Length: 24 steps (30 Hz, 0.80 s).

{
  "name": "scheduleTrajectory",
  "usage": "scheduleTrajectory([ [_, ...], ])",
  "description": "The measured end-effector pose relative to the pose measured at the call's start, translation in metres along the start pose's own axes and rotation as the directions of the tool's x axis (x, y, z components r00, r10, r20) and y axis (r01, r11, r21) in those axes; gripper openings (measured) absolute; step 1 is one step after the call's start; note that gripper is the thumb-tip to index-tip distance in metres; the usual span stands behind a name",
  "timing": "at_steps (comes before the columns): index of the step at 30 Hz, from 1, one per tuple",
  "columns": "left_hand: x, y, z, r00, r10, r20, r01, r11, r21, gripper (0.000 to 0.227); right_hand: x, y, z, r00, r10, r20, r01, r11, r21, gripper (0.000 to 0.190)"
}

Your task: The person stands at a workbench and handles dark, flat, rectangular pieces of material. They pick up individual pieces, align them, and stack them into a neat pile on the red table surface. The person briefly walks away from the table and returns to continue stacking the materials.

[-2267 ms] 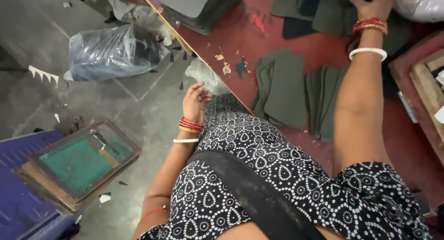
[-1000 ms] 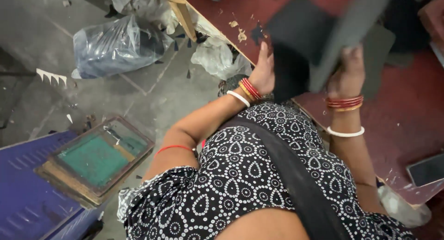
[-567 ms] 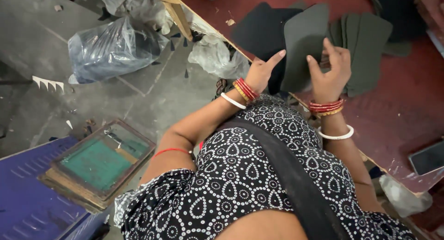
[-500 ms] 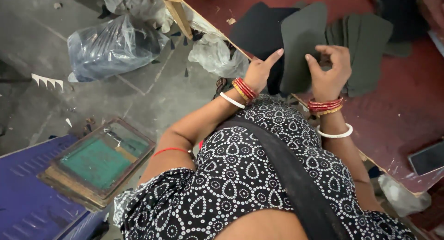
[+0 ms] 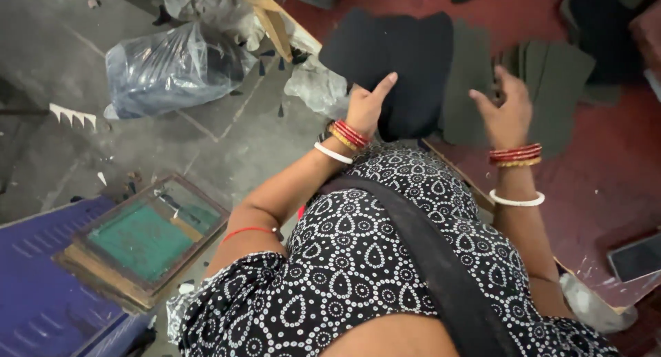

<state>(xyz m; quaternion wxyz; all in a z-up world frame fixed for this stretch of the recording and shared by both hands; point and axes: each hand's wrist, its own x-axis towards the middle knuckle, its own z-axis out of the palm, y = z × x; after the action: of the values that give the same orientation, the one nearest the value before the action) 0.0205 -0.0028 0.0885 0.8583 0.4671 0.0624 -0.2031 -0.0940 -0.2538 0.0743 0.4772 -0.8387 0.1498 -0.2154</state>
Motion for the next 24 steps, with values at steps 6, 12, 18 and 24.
scheduleTrajectory([
  [6, 0.019, -0.062, 0.002, 0.994, 0.064, 0.090, -0.090, 0.943, 0.321, 0.030, -0.009, -0.035, 0.017, 0.999, -0.012, -0.050, 0.005, 0.992, -0.122, 0.025],
  [12, 0.036, -0.078, -0.001, 0.985, -0.085, 0.150, 0.037, 0.954, 0.297, 0.053, -0.007, 0.024, -0.073, 0.902, -0.199, -0.384, 0.000, 0.888, -0.460, 0.024],
  [18, 0.029, -0.072, 0.015, 0.887, 0.000, 0.461, -0.225, 0.874, 0.431, 0.035, -0.005, -0.035, -0.052, 0.992, -0.098, 0.079, 0.124, 0.876, -0.465, 0.041],
  [24, 0.012, -0.044, 0.033, 0.750, -0.171, 0.639, -0.504, 0.477, 0.720, 0.025, 0.008, -0.108, 0.012, 0.936, -0.239, 0.260, 0.293, 0.937, -0.193, 0.070],
])
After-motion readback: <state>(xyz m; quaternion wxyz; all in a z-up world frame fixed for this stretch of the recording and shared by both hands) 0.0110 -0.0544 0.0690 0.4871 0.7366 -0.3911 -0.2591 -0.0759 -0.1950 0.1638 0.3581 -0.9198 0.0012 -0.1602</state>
